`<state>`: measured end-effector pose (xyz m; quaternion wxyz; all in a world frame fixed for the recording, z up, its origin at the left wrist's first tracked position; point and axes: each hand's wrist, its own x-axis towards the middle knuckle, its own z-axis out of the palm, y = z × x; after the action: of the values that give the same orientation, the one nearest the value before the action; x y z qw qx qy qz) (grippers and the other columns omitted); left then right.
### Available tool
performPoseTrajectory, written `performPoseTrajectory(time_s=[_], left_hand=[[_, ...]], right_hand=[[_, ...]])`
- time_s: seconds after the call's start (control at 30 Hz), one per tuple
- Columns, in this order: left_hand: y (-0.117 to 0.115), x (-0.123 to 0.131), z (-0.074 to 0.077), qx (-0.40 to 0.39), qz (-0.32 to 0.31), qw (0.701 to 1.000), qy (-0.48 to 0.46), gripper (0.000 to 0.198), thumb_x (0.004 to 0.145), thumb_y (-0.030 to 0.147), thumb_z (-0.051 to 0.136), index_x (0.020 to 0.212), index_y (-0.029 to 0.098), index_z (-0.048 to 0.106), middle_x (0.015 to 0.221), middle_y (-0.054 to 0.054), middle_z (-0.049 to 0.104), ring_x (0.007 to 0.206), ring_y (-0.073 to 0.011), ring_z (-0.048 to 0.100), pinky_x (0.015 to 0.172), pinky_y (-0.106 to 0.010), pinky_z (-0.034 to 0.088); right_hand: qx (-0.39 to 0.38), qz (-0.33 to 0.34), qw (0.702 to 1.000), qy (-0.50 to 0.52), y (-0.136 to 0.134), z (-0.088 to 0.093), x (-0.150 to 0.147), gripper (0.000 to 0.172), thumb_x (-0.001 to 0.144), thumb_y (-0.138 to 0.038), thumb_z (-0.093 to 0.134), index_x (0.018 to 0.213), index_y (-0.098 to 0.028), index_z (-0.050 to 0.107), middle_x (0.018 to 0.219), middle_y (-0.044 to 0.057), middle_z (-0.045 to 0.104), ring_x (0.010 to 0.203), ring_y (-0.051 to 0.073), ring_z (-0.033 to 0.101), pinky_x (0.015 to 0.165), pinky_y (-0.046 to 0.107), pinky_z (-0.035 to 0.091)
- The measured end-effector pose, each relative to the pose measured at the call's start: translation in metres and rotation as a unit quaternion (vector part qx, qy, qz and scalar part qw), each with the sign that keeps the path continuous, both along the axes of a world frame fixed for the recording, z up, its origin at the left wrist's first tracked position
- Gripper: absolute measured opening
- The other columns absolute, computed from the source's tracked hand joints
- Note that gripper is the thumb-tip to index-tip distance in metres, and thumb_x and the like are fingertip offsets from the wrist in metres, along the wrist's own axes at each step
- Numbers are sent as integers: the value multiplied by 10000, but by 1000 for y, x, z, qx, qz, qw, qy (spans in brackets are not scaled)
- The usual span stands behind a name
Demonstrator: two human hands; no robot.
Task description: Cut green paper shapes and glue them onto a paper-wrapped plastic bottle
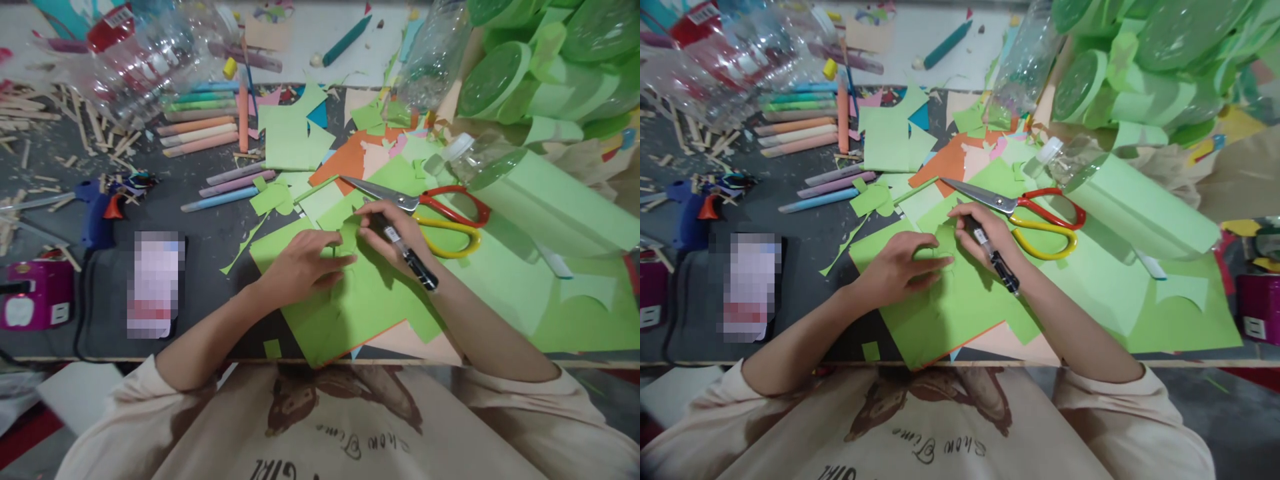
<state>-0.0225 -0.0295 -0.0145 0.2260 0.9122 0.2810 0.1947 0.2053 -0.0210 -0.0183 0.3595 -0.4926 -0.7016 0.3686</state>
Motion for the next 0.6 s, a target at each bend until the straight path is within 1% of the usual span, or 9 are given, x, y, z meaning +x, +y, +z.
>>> performPoseTrajectory(time_s=[0.1, 0.17, 0.2, 0.23, 0.3, 0.37, 0.43, 0.53, 0.6], left_hand=[[-2, 2, 0, -60, 113, 990, -50, 375, 980, 330, 522, 1337, 226, 568, 1143, -101, 625, 901, -171, 624, 837, -332, 546], [-1, 2, 1, -100, 170, 976, -87, 477, 935, 395, 588, 1366, 203, 514, 1089, -83, 620, 756, -139, 574, 731, -297, 528], [-1, 3, 2, -122, 182, 970, -105, 468, 908, 414, 618, 1312, 192, 539, 1017, -61, 621, 693, -126, 536, 680, -280, 504], [-1, 3, 4, -146, 181, 965, -124, 380, 890, 413, 632, 1190, 184, 591, 908, -30, 608, 637, -114, 494, 630, -262, 468], [0, 4, 8, -200, 164, 954, -150, 192, 880, 377, 618, 834, 193, 590, 675, 33, 499, 552, -98, 401, 560, -241, 385], [2, 4, 12, -251, 172, 938, -169, 336, 868, 368, 606, 626, 209, 436, 546, 68, 335, 502, -89, 309, 516, -238, 306], [4, 5, 13, -302, 229, 902, -206, 384, 843, 412, 627, 607, 216, 397, 529, 75, 285, 492, -87, 287, 499, -239, 279], [9, 5, 10, -371, 301, 828, -294, 323, 818, 507, 649, 745, 218, 525, 578, 55, 427, 516, -102, 412, 505, -239, 350], [12, 5, 6, -392, 316, 796, -337, 340, 801, 538, 669, 887, 221, 582, 605, 52, 503, 487, -100, 441, 476, -238, 366]], right_hand=[[-41, -42, 990, 125, -5, 6, -4, 198, 802, -232, 676, 994, -258, 634, 803, -13, 646, 704, 150, 624, 638, 283, 494], [-50, -66, 981, 174, -8, 7, -7, 205, 781, -255, 707, 973, -257, 633, 780, -17, 631, 686, 147, 612, 610, 275, 491], [-51, -72, 979, 186, -9, 7, -8, 213, 778, -271, 719, 972, -260, 633, 780, -16, 631, 685, 148, 610, 605, 276, 495], [-50, -77, 977, 191, -9, 6, -8, 218, 782, -292, 728, 976, -264, 632, 787, -15, 633, 694, 151, 614, 609, 282, 504], [-31, -89, 976, 196, -9, 4, -8, 238, 801, -341, 727, 1003, -277, 617, 822, -7, 649, 721, 165, 630, 633, 306, 532], [6, -103, 980, 172, -8, 0, -6, 270, 831, -367, 703, 1062, -290, 587, 895, 13, 677, 743, 183, 648, 670, 348, 563], [51, -98, 990, 93, -5, -3, -3, 262, 878, -343, 646, 1123, -299, 564, 994, 45, 705, 793, 209, 675, 740, 402, 586], [102, -43, 993, -30, -2, -8, 0, 242, 914, -238, 562, 1142, -310, 594, 1110, 66, 727, 978, 255, 696, 889, 468, 569], [137, 2, 988, -67, 0, -10, 1, 322, 928, -167, 486, 1178, -327, 610, 1190, 60, 720, 1099, 266, 674, 941, 482, 549]])
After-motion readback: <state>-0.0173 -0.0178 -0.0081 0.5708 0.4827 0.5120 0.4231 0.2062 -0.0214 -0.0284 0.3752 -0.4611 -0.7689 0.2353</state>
